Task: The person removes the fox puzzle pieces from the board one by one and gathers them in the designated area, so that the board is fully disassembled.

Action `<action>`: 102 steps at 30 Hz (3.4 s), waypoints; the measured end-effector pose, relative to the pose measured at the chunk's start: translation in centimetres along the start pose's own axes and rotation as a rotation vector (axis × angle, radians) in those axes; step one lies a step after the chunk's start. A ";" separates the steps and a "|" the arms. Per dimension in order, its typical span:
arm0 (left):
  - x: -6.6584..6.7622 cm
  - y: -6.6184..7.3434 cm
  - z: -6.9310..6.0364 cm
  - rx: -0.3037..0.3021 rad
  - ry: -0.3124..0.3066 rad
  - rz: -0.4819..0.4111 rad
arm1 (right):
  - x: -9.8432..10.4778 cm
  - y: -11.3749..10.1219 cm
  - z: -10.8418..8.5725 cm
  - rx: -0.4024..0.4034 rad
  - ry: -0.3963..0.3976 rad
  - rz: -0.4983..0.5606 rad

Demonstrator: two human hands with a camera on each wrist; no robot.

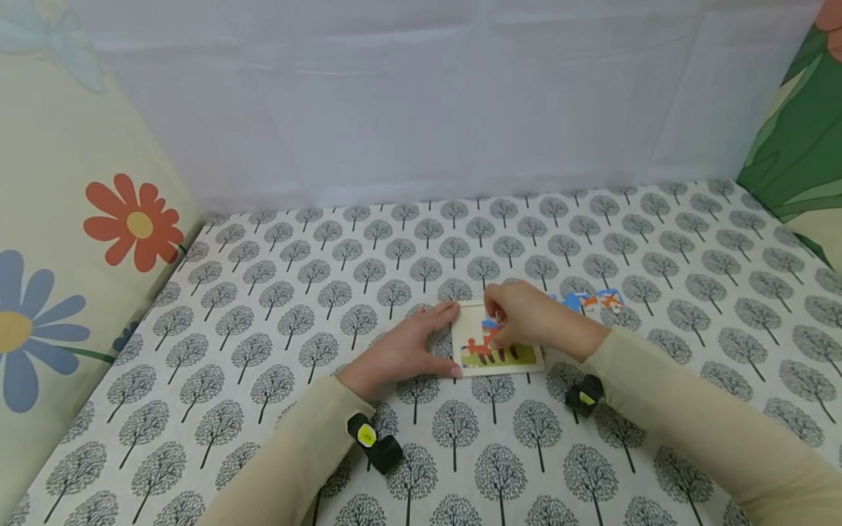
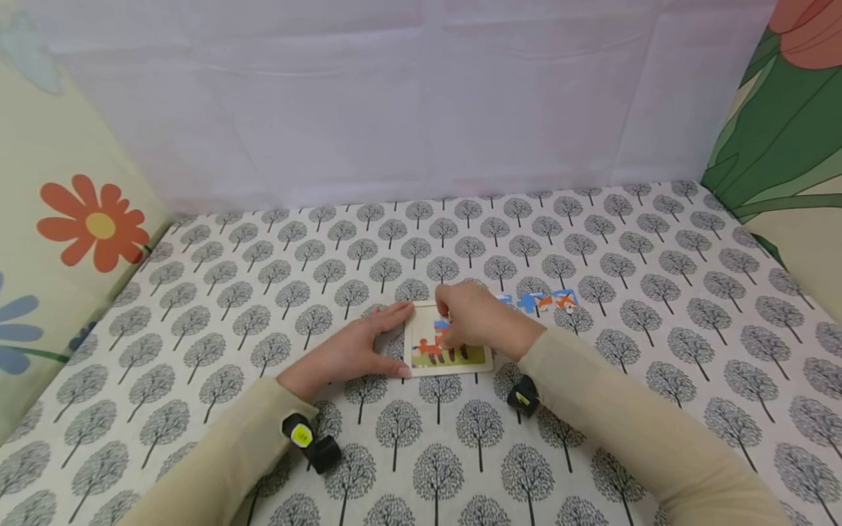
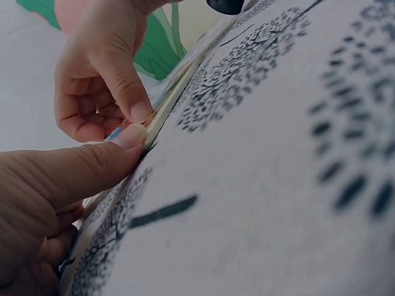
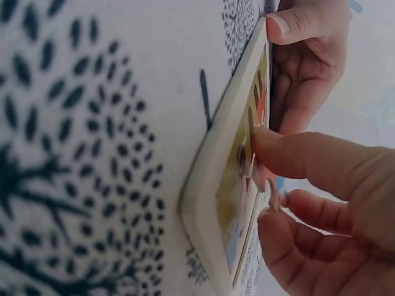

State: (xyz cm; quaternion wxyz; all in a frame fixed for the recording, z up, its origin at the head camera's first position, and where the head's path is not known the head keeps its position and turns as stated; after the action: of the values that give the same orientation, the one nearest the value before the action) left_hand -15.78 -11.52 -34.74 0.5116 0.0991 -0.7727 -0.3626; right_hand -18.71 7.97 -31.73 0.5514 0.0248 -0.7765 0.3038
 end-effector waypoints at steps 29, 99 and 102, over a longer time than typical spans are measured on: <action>0.0 -0.1 0.0 -0.016 -0.001 -0.003 | -0.9 0.8 -0.6 0.010 -0.013 0.190; -0.1 0.1 0.0 -0.006 0.003 0.020 | 0.0 8.9 -6.3 -0.162 0.207 0.865; -0.1 0.1 0.0 -0.003 0.000 0.021 | 0.0 9.1 -6.6 -0.156 0.209 0.843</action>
State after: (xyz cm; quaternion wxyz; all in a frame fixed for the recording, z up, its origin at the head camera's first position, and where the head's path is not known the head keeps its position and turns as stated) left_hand -15.73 -11.40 -34.71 0.5153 0.0902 -0.7732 -0.3584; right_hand -16.59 18.70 -34.43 0.4553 -0.3665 -0.6794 0.4436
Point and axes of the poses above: each hand's wrist, its own z-axis towards the middle knuckle, its own x-axis out of the back of the hand, y = z × x, the point moved 1 cm from there along z, towards the middle knuckle
